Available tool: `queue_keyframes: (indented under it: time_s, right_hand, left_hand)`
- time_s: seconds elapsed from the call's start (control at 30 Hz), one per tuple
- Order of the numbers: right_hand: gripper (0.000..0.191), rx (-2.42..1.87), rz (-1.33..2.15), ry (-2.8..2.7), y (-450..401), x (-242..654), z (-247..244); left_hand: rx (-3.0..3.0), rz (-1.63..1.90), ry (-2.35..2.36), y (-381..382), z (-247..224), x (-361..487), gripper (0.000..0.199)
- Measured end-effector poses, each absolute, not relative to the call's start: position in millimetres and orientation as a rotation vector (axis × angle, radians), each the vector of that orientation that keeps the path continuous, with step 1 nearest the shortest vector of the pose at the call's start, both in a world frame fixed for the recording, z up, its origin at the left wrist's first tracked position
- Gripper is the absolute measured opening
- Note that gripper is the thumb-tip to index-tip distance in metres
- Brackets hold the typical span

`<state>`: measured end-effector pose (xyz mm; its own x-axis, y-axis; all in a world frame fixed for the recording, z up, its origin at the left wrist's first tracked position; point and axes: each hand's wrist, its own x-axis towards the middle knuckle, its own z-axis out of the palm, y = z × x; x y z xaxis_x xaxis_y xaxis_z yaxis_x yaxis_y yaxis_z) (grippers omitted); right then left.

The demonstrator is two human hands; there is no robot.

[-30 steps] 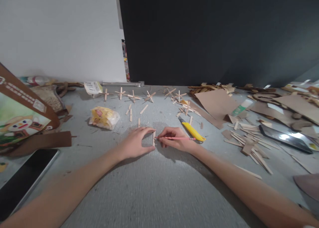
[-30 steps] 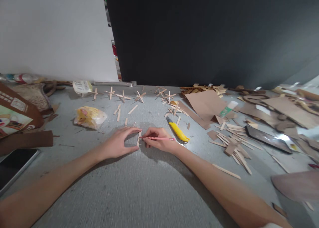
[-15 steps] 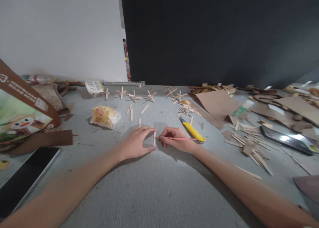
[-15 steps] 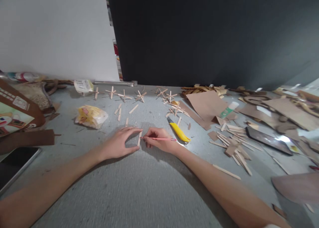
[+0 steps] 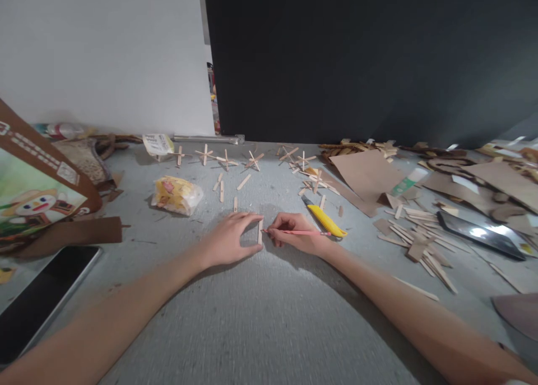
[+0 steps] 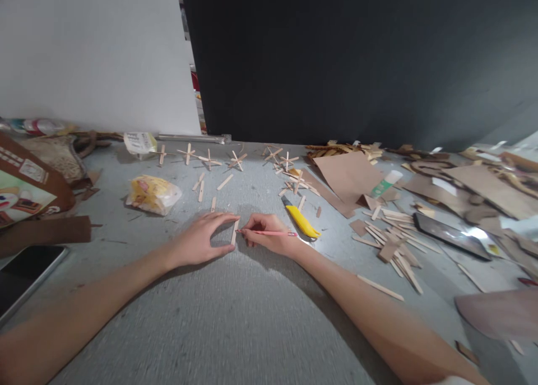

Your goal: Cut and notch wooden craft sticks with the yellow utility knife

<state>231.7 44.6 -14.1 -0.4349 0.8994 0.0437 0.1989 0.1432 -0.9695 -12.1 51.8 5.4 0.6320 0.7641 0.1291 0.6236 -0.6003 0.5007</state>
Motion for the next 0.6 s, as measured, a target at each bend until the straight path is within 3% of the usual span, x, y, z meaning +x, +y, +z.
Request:
queue_keyframes:
  time_s: [0.43,0.6]
  right_hand:
    - [0.034,-1.083,1.317,-1.771,41.7,232.1,-8.5]
    - [0.033,-1.102,1.298,-1.784,42.8,232.1,-11.2]
  left_hand:
    - [2.400,0.473,1.092,52.5,5.3,-12.3,0.063]
    - [2.216,0.715,1.034,54.5,3.7,-13.4,0.039]
